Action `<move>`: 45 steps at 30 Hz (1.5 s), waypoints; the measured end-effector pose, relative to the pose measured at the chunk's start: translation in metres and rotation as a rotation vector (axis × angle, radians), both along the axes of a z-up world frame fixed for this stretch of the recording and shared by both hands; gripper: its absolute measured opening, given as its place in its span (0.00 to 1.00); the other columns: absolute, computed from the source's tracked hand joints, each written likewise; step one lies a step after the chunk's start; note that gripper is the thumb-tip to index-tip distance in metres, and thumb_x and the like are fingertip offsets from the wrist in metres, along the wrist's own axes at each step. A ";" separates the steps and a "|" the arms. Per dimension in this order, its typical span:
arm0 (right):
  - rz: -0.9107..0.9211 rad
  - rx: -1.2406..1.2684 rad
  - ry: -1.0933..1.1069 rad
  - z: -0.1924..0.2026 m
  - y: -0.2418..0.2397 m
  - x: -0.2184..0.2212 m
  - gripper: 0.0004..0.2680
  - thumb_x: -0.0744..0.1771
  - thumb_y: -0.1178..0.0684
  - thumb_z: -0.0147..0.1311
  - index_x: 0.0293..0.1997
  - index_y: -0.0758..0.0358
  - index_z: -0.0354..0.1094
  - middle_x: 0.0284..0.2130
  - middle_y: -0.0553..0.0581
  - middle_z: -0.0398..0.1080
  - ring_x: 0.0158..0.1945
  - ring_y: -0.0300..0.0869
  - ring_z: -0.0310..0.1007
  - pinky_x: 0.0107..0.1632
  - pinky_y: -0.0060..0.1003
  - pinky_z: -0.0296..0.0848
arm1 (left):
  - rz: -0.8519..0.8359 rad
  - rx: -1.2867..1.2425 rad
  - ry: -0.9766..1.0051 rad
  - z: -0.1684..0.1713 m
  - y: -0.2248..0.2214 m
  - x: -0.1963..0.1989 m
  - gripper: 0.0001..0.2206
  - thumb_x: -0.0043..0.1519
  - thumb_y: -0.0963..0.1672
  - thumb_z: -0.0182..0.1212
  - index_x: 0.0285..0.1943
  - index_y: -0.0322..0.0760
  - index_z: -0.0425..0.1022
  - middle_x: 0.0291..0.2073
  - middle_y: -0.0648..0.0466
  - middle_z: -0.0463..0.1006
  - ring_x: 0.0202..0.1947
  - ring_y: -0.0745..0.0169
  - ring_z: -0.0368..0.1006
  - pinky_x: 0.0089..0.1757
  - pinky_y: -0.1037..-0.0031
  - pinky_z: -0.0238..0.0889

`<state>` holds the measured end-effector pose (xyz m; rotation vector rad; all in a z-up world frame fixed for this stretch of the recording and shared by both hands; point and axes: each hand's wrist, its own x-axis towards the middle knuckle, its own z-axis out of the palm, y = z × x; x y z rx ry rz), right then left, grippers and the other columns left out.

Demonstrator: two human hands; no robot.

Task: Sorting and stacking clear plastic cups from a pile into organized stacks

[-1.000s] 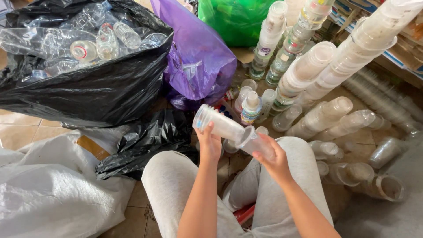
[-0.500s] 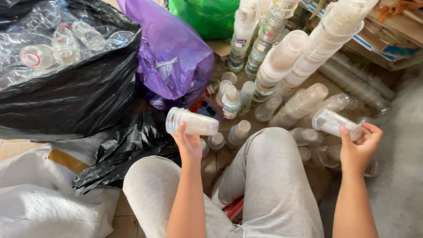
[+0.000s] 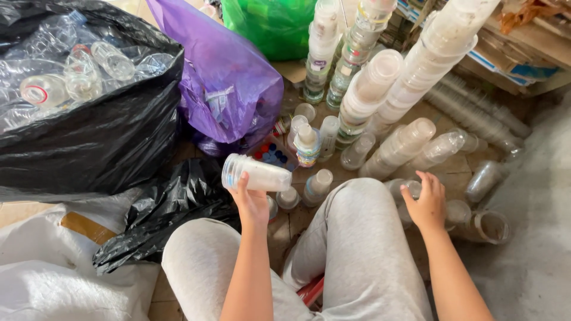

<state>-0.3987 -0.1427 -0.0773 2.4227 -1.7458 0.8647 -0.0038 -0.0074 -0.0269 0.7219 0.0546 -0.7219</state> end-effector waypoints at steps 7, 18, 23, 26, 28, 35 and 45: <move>-0.050 0.022 0.312 -0.060 -0.018 -0.002 0.18 0.66 0.41 0.54 0.62 0.47 0.69 0.57 0.56 0.68 0.60 0.57 0.70 0.50 0.54 0.78 | -0.053 0.033 -0.009 -0.006 -0.010 -0.009 0.27 0.63 0.42 0.64 0.69 0.53 0.57 0.58 0.48 0.72 0.53 0.52 0.72 0.54 0.50 0.71; -0.086 0.279 0.203 -0.019 -0.015 0.011 0.19 0.71 0.39 0.44 0.73 0.43 0.58 0.69 0.62 0.61 0.77 0.58 0.49 0.68 0.81 0.41 | -0.126 0.050 -0.023 0.008 -0.011 -0.020 0.31 0.61 0.42 0.64 0.71 0.52 0.51 0.63 0.46 0.65 0.59 0.49 0.68 0.57 0.50 0.67; -0.043 0.204 0.238 -0.061 -0.035 -0.005 0.17 0.70 0.39 0.46 0.67 0.44 0.65 0.71 0.60 0.59 0.78 0.57 0.50 0.66 0.73 0.55 | -0.128 0.040 -0.034 -0.004 -0.009 -0.013 0.32 0.61 0.42 0.65 0.72 0.52 0.50 0.64 0.46 0.65 0.59 0.49 0.68 0.58 0.50 0.67; -0.013 0.279 0.180 -0.053 -0.031 -0.006 0.18 0.70 0.41 0.47 0.68 0.47 0.64 0.71 0.62 0.57 0.78 0.58 0.48 0.66 0.71 0.58 | -0.124 0.041 -0.015 0.000 -0.008 -0.019 0.32 0.61 0.41 0.65 0.71 0.52 0.51 0.63 0.46 0.64 0.59 0.49 0.68 0.57 0.50 0.67; -0.009 0.307 0.169 -0.037 -0.032 0.002 0.19 0.70 0.40 0.47 0.70 0.47 0.62 0.72 0.62 0.56 0.79 0.58 0.45 0.67 0.72 0.55 | -0.111 0.029 -0.015 -0.009 -0.016 -0.021 0.32 0.60 0.41 0.65 0.71 0.53 0.51 0.63 0.46 0.64 0.59 0.49 0.67 0.57 0.50 0.67; 0.357 -0.018 -0.286 0.070 0.022 0.078 0.15 0.69 0.52 0.53 0.63 0.61 0.67 0.61 0.65 0.64 0.69 0.61 0.55 0.69 0.60 0.54 | -0.220 -0.061 0.050 0.008 -0.014 -0.055 0.24 0.63 0.45 0.63 0.67 0.55 0.59 0.61 0.48 0.69 0.58 0.52 0.70 0.56 0.57 0.68; 0.381 0.984 -0.944 0.082 0.087 0.178 0.22 0.63 0.50 0.65 0.63 0.65 0.66 0.33 0.70 0.76 0.30 0.49 0.81 0.37 0.39 0.81 | -0.347 -0.090 -0.116 -0.015 -0.008 -0.063 0.18 0.61 0.42 0.67 0.49 0.49 0.58 0.44 0.56 0.75 0.44 0.64 0.76 0.48 0.69 0.74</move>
